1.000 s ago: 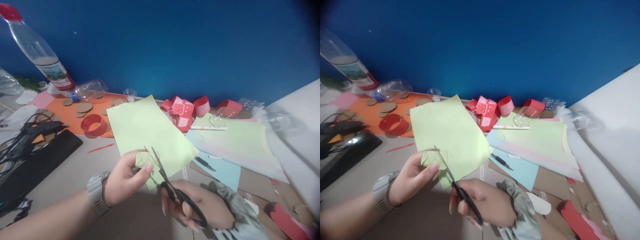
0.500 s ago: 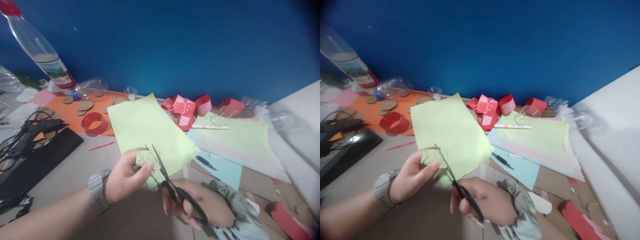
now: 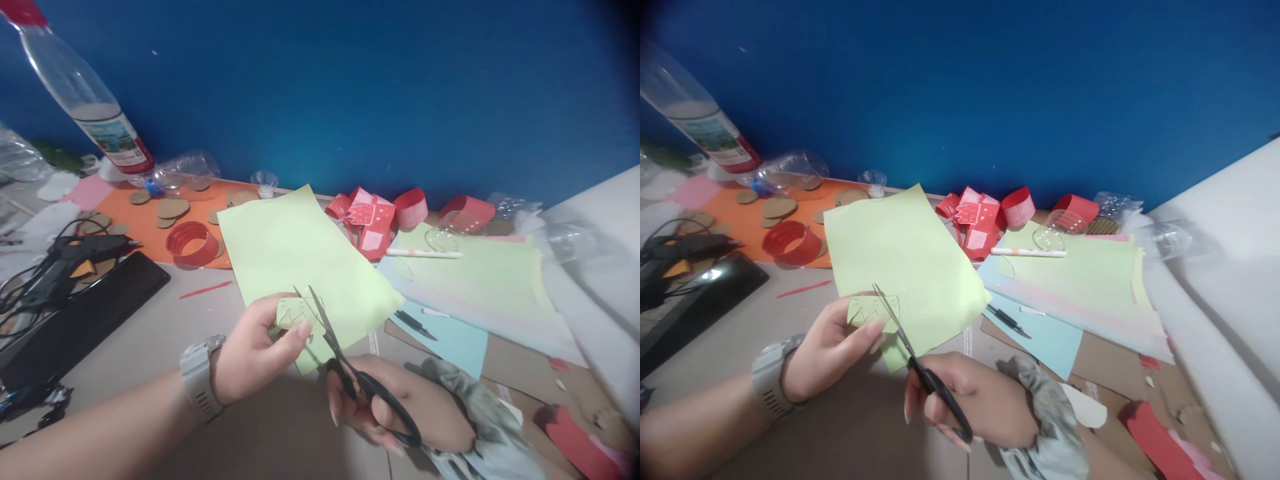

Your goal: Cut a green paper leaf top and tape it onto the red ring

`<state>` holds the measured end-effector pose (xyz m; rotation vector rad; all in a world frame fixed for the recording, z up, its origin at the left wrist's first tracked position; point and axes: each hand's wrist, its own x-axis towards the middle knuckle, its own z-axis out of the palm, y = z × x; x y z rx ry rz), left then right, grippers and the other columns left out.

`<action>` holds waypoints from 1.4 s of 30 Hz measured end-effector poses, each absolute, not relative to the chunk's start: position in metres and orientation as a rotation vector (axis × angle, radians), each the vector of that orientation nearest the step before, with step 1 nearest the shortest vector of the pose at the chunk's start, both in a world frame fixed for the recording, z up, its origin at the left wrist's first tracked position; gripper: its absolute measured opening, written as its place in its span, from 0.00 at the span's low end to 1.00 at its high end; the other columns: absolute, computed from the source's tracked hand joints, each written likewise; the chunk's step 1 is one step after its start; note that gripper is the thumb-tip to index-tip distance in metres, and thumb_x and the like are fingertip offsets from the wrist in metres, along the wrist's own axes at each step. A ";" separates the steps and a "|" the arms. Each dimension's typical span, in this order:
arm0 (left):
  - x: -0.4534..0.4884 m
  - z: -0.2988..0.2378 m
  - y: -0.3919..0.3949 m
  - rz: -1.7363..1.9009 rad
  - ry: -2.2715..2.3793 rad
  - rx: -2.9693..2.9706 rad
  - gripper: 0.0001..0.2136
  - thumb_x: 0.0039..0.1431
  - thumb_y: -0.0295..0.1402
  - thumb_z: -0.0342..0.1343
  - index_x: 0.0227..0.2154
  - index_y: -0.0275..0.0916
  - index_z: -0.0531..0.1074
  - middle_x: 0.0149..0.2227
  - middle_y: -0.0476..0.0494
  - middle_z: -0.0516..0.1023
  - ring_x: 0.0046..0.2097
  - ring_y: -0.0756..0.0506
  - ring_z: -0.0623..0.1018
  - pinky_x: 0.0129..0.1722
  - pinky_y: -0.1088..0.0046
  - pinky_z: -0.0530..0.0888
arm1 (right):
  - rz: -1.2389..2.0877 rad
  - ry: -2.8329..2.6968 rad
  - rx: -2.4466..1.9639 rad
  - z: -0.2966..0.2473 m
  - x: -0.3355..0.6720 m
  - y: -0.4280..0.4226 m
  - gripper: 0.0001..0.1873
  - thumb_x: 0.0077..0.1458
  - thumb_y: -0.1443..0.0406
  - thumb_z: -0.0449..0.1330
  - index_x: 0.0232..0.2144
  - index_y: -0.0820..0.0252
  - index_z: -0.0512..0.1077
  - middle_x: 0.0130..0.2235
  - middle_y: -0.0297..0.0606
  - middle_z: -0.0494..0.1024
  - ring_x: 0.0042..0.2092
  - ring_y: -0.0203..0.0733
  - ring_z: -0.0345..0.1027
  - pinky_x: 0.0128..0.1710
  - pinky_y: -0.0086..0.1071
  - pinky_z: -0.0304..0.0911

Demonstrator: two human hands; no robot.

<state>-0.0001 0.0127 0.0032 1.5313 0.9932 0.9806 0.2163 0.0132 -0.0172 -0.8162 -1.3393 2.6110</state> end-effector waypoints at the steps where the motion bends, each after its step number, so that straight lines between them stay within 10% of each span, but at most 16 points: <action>1: 0.000 0.003 0.013 0.979 0.990 1.529 0.12 0.62 0.30 0.48 0.22 0.37 0.61 0.24 0.52 0.62 0.25 0.53 0.63 0.26 0.79 0.63 | 2.620 -1.336 -0.843 -0.016 0.216 0.013 0.34 0.38 0.39 0.64 0.32 0.64 0.69 0.17 0.26 0.62 0.16 0.28 0.55 0.14 0.20 0.53; 42: 0.000 -0.005 0.013 1.039 0.880 1.376 0.13 0.65 0.34 0.48 0.24 0.36 0.63 0.24 0.52 0.63 0.25 0.54 0.63 0.26 0.80 0.63 | 2.405 -1.507 -0.862 -0.010 0.216 0.008 0.29 0.49 0.40 0.56 0.32 0.60 0.67 0.20 0.27 0.60 0.16 0.30 0.52 0.16 0.24 0.50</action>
